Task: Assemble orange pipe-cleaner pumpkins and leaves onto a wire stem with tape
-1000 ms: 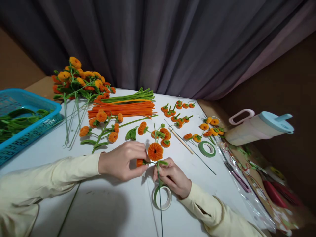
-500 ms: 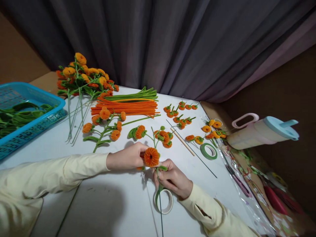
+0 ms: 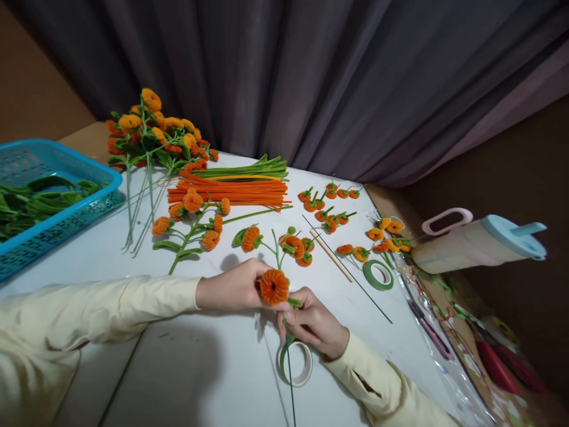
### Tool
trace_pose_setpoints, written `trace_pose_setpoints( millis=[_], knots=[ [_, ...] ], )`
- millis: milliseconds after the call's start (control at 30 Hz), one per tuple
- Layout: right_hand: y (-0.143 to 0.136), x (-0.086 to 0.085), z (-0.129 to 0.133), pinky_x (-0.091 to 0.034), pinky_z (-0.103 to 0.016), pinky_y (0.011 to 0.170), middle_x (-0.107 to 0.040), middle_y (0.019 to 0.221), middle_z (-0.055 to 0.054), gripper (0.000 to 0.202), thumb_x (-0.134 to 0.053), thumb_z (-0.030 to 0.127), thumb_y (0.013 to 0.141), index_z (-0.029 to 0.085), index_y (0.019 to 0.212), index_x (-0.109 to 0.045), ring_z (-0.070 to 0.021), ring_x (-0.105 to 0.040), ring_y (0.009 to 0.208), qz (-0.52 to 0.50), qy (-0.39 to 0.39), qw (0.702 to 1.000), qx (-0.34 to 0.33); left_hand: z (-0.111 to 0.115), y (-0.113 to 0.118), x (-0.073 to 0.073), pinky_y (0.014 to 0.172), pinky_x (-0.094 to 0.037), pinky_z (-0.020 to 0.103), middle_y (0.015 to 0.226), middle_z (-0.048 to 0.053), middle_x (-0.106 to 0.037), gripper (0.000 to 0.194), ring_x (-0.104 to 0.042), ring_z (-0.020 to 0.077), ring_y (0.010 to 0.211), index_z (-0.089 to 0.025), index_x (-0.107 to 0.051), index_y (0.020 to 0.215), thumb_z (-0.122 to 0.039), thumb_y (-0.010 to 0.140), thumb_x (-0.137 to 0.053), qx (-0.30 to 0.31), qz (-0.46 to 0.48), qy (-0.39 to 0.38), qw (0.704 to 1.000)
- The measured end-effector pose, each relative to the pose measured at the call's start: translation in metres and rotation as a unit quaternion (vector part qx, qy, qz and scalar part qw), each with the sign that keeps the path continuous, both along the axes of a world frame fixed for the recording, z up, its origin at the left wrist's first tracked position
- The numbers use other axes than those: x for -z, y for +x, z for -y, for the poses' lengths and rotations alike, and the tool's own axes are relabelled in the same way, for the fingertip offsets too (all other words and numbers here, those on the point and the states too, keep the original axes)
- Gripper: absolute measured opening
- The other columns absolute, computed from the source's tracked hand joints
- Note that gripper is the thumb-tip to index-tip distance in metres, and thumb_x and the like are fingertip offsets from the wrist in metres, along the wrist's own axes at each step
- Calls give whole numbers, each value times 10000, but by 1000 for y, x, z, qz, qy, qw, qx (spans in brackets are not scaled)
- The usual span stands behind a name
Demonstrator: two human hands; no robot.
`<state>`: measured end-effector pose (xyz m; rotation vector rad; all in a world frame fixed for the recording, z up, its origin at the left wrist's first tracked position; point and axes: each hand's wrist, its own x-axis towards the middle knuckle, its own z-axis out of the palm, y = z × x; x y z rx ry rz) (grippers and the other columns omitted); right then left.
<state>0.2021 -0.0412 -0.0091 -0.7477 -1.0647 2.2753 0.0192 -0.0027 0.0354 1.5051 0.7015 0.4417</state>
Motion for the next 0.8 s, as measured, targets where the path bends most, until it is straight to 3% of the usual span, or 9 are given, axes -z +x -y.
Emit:
trace_pose_setpoints(
  millis=[167,300,533,667,800],
  knots=[
    [-1,0,-1,-71,-180,287,-521,384,24,286,-702,333,709,56,642,-676,7,-220,205,-4,-17,1000,10,-1,0,-3,424,-277,165,498,-56,-425,207,-334,54,475,-89,-587,595,-253,661,-695,-5,0,-6,1000],
    [-1,0,0,-53,-179,285,-450,335,52,285,-691,321,726,50,638,-674,4,-211,206,2,-11,1000,4,-1,-2,-4,388,-257,165,459,-60,-410,220,-314,49,437,-85,-607,599,-279,656,-694,4,-20,-19,1000],
    [-1,-2,-1,-82,-188,302,-476,347,54,294,-691,342,721,59,647,-669,6,-217,206,14,-10,1000,11,-4,-2,-7,427,-284,171,500,-38,-462,287,-353,61,484,-89,-577,563,-335,672,-677,14,-15,-26,999],
    [-1,-1,-1,-86,-191,315,-391,288,89,277,-671,328,743,61,670,-673,0,-197,208,9,-11,1000,17,-7,-2,-7,460,-290,185,531,-34,-488,284,-384,72,515,-89,-594,616,-353,684,-674,28,-14,-37,999],
    [-1,-1,-1,-64,-188,305,-540,412,33,261,-678,317,742,60,692,-672,17,-222,216,16,-19,999,32,-9,-2,-5,471,-308,193,554,-31,-509,253,-434,83,526,-99,-584,645,-330,700,-671,39,10,-72,997]
  ],
)
